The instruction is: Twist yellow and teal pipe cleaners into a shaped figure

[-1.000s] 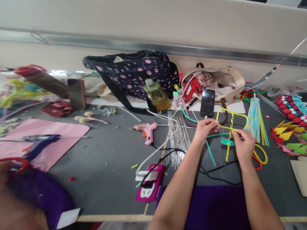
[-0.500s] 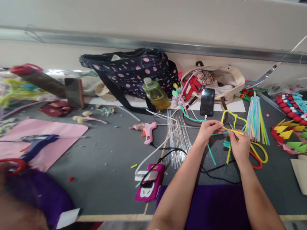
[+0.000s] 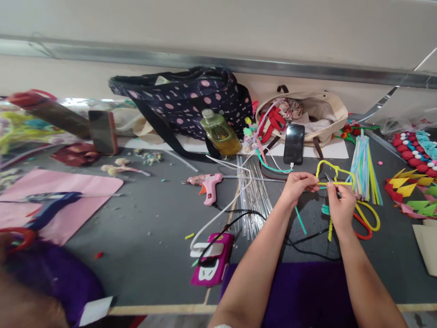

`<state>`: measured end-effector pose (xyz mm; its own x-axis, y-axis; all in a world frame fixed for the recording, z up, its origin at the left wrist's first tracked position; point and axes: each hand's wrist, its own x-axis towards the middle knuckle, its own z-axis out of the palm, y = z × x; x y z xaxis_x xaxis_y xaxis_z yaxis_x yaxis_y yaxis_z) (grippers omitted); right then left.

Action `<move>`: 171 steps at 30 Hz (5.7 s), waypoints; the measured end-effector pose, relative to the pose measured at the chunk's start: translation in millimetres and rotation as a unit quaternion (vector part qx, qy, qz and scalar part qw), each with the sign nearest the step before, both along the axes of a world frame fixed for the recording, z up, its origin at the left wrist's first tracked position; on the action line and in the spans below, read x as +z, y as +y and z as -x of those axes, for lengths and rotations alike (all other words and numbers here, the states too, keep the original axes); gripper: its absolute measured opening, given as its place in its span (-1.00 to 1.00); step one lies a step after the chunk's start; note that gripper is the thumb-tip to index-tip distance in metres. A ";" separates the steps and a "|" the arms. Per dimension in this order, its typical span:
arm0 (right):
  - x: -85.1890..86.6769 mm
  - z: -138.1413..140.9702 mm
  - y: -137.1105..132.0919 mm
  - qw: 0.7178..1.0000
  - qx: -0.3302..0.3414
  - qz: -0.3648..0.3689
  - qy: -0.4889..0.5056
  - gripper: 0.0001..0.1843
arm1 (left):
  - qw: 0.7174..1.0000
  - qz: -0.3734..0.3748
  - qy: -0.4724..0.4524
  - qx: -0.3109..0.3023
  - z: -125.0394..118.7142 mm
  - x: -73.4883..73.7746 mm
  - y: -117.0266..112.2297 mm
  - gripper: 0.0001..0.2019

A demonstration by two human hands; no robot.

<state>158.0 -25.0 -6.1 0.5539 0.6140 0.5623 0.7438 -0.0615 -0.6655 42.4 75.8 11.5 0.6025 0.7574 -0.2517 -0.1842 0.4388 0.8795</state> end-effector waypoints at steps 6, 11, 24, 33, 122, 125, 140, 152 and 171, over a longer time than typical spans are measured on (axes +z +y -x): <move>3.6 1.6 -1.0 0.996 -0.004 -0.036 -0.086 -0.75 | 1.000 -0.011 0.014 0.019 -3.5 0.4 -2.4 -0.81; 8.5 4.4 -3.3 0.988 0.006 -0.042 -0.149 -0.81 | 1.000 -0.019 0.009 0.017 -4.9 1.1 -3.8 -0.81; 28.8 20.5 -15.4 0.950 0.119 -0.019 -0.288 -0.85 | 0.999 -0.016 0.001 0.028 -2.8 -1.8 0.0 -0.68; 21.2 9.0 -17.5 0.968 0.108 -0.030 -0.226 -0.78 | 1.000 0.012 -0.026 -0.013 -0.7 -3.2 1.6 -0.62; 17.9 11.7 -7.6 0.984 0.114 -0.009 -0.136 -0.87 | 0.947 -0.292 0.091 -0.098 25.4 20.0 5.5 -0.92; 19.2 10.9 -7.8 0.985 0.115 -0.004 -0.128 -0.88 | 0.943 -0.308 0.085 -0.091 23.6 19.8 4.8 -0.91; 21.5 10.0 -8.7 0.983 0.137 -0.006 -0.119 -0.87 | 0.927 -0.356 0.046 -0.105 28.4 18.4 10.1 -0.90; 25.4 11.9 -9.5 0.988 0.120 -0.012 -0.097 -0.87 | 0.925 -0.365 0.053 -0.089 25.0 19.6 7.5 -0.87; 25.3 9.3 -10.5 0.991 0.104 -0.021 -0.081 -0.88 | 0.942 -0.331 0.036 -0.046 14.9 15.0 3.3 -0.85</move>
